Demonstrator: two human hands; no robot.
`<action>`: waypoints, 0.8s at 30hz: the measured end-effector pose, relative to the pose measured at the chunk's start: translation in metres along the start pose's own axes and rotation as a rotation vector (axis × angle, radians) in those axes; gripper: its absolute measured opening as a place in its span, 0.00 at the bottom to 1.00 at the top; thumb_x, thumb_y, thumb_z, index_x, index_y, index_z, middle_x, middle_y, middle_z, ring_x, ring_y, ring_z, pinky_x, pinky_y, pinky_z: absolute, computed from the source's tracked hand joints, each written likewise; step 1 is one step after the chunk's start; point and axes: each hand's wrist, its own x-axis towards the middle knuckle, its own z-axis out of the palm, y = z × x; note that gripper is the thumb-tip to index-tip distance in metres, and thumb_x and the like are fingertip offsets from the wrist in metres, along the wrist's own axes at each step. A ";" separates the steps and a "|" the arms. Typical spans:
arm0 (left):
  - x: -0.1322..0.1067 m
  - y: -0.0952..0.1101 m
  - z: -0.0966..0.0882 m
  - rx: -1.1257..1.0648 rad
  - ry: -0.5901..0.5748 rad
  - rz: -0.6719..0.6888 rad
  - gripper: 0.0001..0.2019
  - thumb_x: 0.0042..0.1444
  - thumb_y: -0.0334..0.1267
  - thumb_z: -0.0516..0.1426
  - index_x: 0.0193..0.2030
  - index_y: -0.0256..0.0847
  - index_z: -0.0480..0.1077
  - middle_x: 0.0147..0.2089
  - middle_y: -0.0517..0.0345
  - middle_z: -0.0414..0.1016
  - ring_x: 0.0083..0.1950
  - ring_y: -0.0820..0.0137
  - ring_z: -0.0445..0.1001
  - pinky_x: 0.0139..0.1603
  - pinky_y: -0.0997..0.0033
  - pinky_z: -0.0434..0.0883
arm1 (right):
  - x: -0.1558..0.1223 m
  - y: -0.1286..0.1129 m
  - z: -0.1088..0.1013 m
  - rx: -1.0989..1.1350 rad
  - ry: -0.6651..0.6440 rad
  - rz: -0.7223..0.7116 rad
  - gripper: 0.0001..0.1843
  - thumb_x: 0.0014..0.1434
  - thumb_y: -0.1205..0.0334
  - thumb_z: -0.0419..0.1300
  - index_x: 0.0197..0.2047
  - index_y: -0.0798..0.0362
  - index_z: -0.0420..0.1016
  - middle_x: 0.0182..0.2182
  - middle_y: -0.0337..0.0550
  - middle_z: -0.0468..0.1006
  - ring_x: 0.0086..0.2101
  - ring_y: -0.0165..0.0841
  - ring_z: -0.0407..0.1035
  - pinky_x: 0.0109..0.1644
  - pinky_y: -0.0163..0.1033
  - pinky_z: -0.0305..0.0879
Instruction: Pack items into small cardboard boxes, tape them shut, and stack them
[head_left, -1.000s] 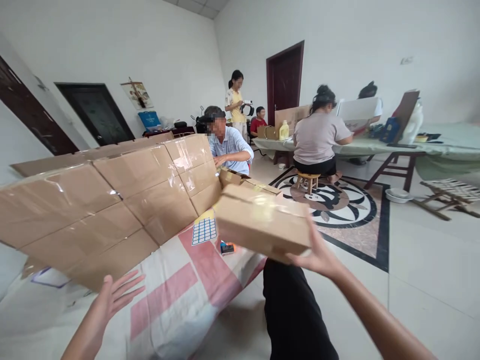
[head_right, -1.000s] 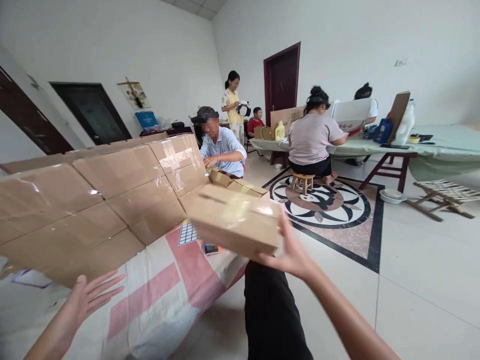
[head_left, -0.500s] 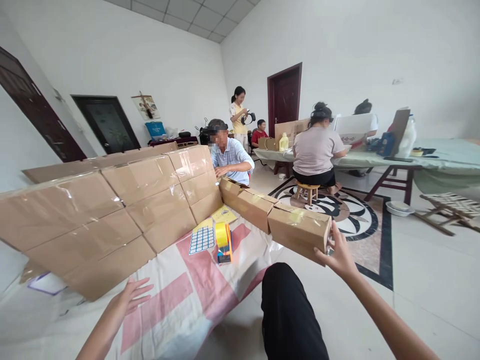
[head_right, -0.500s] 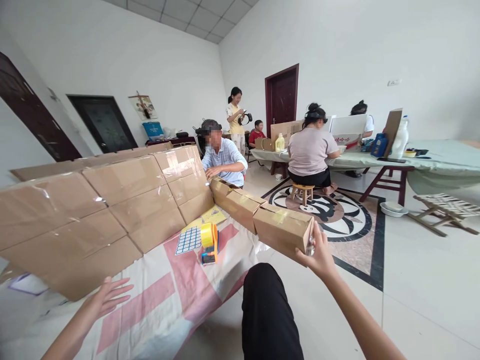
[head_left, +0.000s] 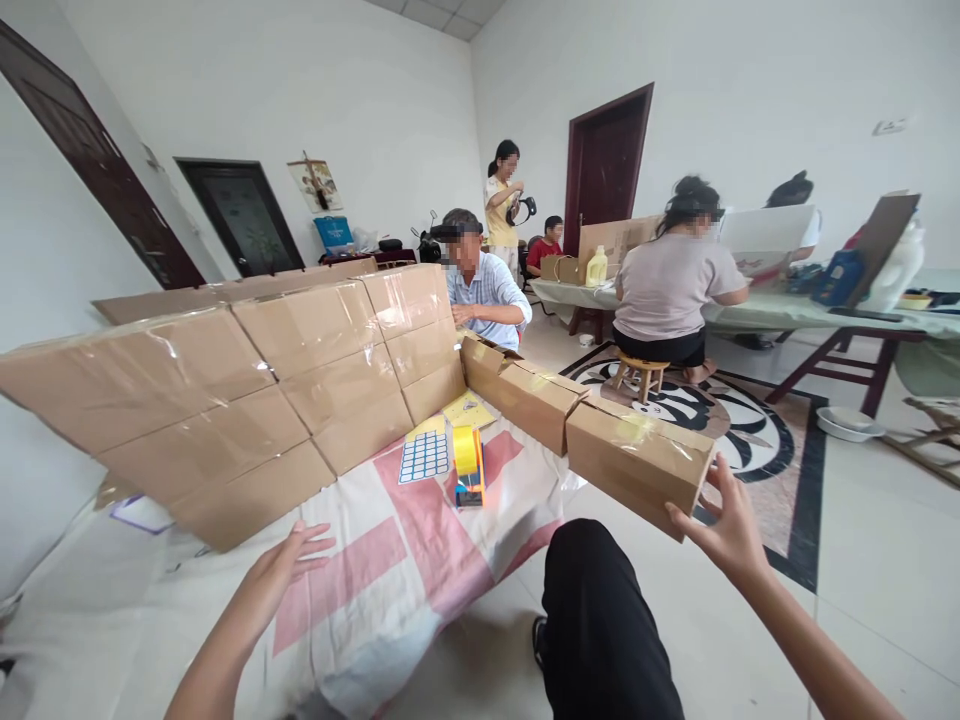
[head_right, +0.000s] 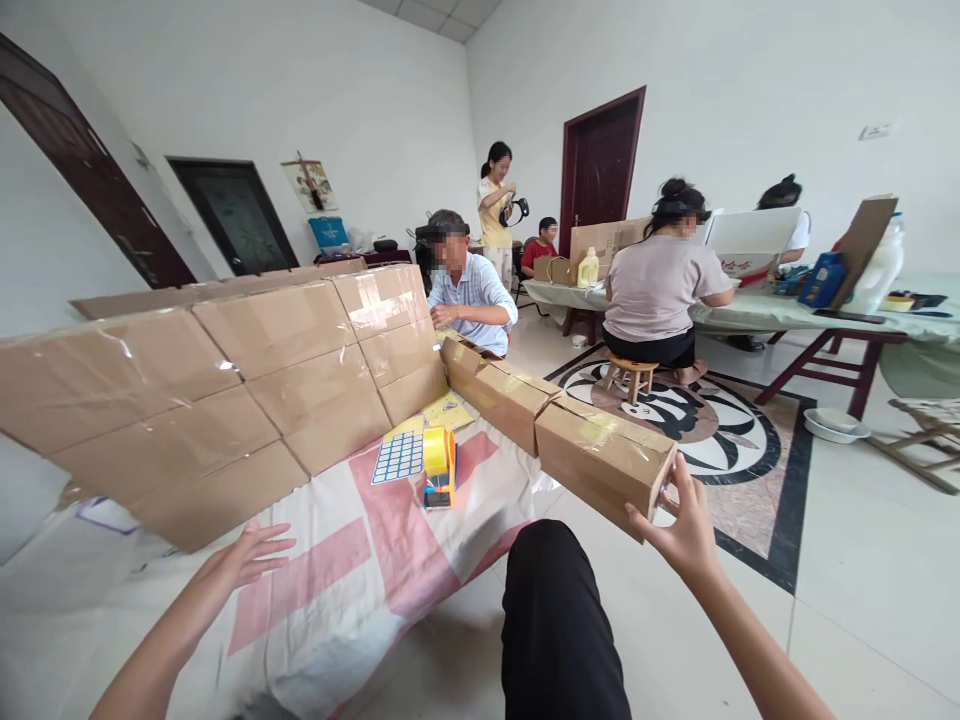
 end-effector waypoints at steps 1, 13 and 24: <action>-0.002 0.001 0.000 -0.007 -0.004 0.007 0.34 0.65 0.59 0.41 0.59 0.32 0.70 0.58 0.36 0.78 0.56 0.53 0.79 0.68 0.52 0.65 | -0.001 -0.003 -0.002 -0.008 0.004 0.004 0.67 0.45 0.34 0.71 0.77 0.49 0.42 0.56 0.58 0.64 0.60 0.60 0.63 0.54 0.61 0.77; -0.001 -0.007 0.008 -0.028 -0.001 0.133 0.39 0.49 0.70 0.55 0.51 0.36 0.76 0.52 0.40 0.81 0.52 0.50 0.81 0.64 0.50 0.70 | 0.043 -0.010 0.075 -0.099 -0.158 0.083 0.78 0.44 0.29 0.68 0.77 0.54 0.21 0.65 0.67 0.52 0.63 0.61 0.60 0.59 0.61 0.70; -0.012 -0.009 0.021 0.209 -0.163 0.192 0.32 0.58 0.64 0.52 0.53 0.37 0.76 0.56 0.43 0.80 0.55 0.54 0.80 0.61 0.59 0.72 | 0.096 -0.066 0.176 -0.330 -0.345 0.054 0.60 0.55 0.42 0.66 0.75 0.61 0.36 0.66 0.75 0.57 0.63 0.62 0.60 0.63 0.63 0.59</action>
